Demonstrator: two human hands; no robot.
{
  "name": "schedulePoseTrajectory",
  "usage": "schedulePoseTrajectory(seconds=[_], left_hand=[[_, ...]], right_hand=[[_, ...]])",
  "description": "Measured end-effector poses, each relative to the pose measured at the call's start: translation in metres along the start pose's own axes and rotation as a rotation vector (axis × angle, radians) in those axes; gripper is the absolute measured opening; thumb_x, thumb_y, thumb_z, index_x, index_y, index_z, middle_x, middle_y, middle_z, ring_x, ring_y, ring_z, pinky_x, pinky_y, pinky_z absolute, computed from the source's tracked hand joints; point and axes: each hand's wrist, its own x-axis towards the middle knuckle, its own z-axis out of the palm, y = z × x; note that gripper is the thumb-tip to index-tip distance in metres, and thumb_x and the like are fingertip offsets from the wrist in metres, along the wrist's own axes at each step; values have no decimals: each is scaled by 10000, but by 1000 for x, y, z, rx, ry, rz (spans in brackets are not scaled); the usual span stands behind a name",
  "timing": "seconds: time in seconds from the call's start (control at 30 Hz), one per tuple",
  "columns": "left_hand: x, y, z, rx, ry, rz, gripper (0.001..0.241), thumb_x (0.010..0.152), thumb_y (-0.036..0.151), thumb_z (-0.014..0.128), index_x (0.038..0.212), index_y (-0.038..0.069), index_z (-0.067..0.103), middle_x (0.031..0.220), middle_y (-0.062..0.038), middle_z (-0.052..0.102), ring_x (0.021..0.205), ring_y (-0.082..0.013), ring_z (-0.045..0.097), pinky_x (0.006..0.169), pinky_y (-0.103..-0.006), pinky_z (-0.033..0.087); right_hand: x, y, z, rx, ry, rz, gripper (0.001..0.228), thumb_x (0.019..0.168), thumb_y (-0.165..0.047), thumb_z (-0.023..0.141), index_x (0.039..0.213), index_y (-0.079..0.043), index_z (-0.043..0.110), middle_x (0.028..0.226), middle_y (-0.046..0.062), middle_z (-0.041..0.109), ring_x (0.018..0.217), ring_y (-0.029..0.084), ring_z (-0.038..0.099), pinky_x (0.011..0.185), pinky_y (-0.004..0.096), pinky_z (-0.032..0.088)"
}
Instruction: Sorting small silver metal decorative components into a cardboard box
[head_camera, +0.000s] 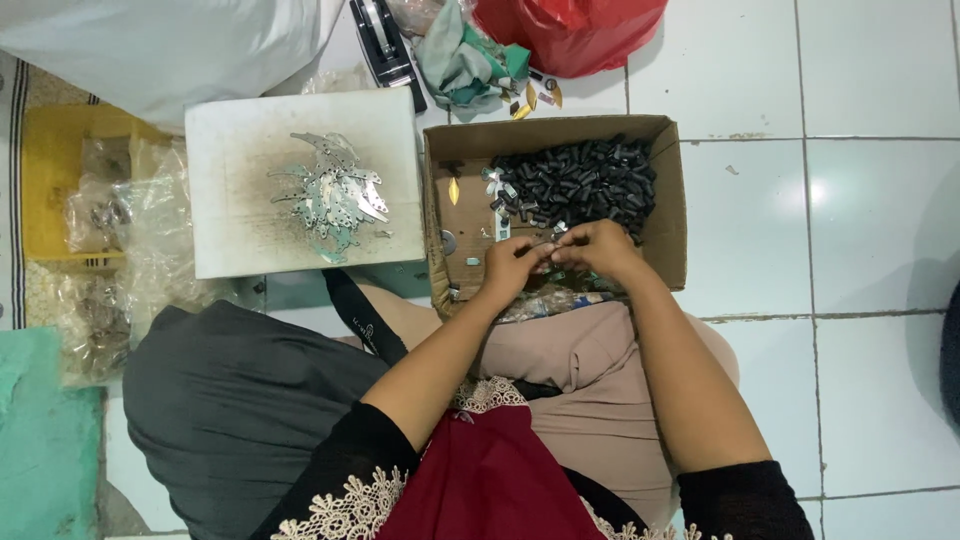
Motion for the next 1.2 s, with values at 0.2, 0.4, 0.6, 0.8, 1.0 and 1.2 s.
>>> schedulePoseTrajectory(seconds=[0.2,0.4,0.6,0.8,1.0,1.2], left_hand=[[5,-14,-16,742,-21,94,364,914,510,713,967,151,737,877,-119,740,967,-351,731,790,-462,594],[-94,75,9,1075,-118,264,282,1029,386,537,1065,130,650,890,-174,741,880,-400,743,765,-528,593],[-153,17,-12,1022,-142,729,76,994,176,577,1009,104,597,630,-132,630,590,-337,689,485,-403,551],[-161,41,-14,967,-87,647,147,1015,202,558,907,107,585,561,-171,593,569,-383,674,488,-462,536],[-153,64,-12,914,-67,357,267,1055,354,501,1014,94,546,571,-258,625,635,-487,692,567,-534,531],[-113,68,-14,924,-95,194,290,1003,326,572,1010,38,601,738,-323,682,804,-507,715,698,-574,539]], right_hand=[[23,44,-34,-756,234,9,115,783,-134,816,831,-31,812,661,196,714,665,319,749,574,410,646],[-15,20,-25,-961,119,100,207,878,-23,629,952,93,784,858,287,751,835,398,761,689,478,642],[55,101,-18,-936,33,242,420,886,-31,571,1241,184,638,1050,350,727,996,453,733,794,550,620],[42,70,-6,-981,9,58,201,856,62,598,966,154,740,870,293,728,817,395,738,660,475,630],[-1,8,7,-941,-81,-26,204,838,-4,729,1009,101,768,938,277,748,916,385,735,769,486,621],[-25,-4,-9,-886,167,-64,136,889,18,652,918,109,748,848,289,739,846,396,750,738,471,634]])
